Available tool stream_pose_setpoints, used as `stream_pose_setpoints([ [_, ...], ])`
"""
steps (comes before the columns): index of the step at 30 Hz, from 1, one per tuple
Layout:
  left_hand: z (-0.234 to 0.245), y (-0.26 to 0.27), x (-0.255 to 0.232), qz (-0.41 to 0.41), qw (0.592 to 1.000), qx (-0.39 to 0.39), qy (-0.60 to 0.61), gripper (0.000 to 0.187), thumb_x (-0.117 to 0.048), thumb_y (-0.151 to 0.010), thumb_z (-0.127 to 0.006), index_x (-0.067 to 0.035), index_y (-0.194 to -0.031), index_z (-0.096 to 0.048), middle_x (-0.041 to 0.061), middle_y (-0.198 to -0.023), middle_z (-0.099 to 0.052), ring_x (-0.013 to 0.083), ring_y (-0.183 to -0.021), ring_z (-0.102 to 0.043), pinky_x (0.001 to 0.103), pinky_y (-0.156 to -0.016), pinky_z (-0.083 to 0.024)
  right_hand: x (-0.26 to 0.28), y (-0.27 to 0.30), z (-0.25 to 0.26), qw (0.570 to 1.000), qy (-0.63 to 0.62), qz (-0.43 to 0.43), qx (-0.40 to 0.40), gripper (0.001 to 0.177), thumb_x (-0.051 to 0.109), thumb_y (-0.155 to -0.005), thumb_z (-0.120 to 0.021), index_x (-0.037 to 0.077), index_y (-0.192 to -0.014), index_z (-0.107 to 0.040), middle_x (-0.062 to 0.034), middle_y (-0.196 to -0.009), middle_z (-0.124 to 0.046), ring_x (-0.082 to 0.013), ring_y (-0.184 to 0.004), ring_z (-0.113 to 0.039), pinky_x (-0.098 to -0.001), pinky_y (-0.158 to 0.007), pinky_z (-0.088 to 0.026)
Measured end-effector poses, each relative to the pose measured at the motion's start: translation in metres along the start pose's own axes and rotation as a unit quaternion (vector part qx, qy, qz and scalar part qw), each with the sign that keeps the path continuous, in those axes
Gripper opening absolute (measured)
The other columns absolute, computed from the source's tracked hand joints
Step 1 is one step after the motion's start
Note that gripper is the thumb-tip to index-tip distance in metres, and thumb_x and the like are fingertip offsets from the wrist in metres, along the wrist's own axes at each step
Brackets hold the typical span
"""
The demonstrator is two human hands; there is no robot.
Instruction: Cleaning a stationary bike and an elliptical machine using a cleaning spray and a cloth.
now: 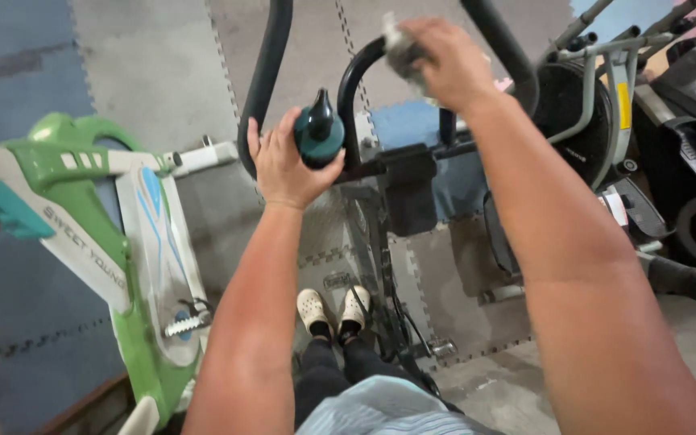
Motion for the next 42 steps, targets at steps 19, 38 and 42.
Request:
stream_pose_setpoints([
  [19, -0.025, 0.013, 0.06, 0.1, 0.979, -0.144, 0.101, 0.099, -0.031, -0.045, -0.091, -0.014, -0.135, -0.053, 0.012, -0.121, -0.064, 0.0365, -0.112, -0.064, 0.056, -0.116, -0.036, 0.149, 0.068, -0.106, 0.963, 0.161, 0.217, 0.021, 0.016, 0.012, -0.081, -0.064, 0.021, -0.071, -0.072, 0.0004, -0.077, -0.069, -0.0238, -0.085, -0.066, -0.0413, -0.084, -0.053],
  [38, 0.096, -0.008, 0.021, 0.072, 0.988, -0.112, 0.072, 0.09, -0.021, -0.071, -0.088, -0.016, -0.145, -0.037, 0.009, -0.137, -0.058, 0.0325, -0.118, -0.062, 0.044, -0.107, -0.048, 0.175, 0.077, -0.181, 0.995, 0.087, -0.024, 0.046, 0.046, 0.015, -0.092, -0.057, 0.005, -0.136, -0.055, -0.0136, -0.131, -0.06, -0.0343, -0.125, -0.055, -0.045, -0.108, -0.041],
  [42, 0.089, -0.01, 0.03, 0.061, 0.983, -0.094, 0.147, 0.087, -0.018, -0.069, -0.087, -0.012, -0.143, -0.042, 0.01, -0.138, -0.057, 0.0325, -0.12, -0.06, 0.042, -0.11, -0.047, 0.164, 0.08, -0.17, 0.92, 0.259, 0.049, 0.291, 0.084, 0.012, -0.088, -0.06, 0.011, -0.165, -0.025, -0.0056, -0.157, -0.047, -0.0238, -0.142, -0.044, -0.0408, -0.119, -0.03],
])
Point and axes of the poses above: each hand's wrist, its own y-axis away from the middle knuckle, its own z-axis out of the back of the hand, x = y × z, the point moved 8 cm from there along -y, towards the middle knuckle
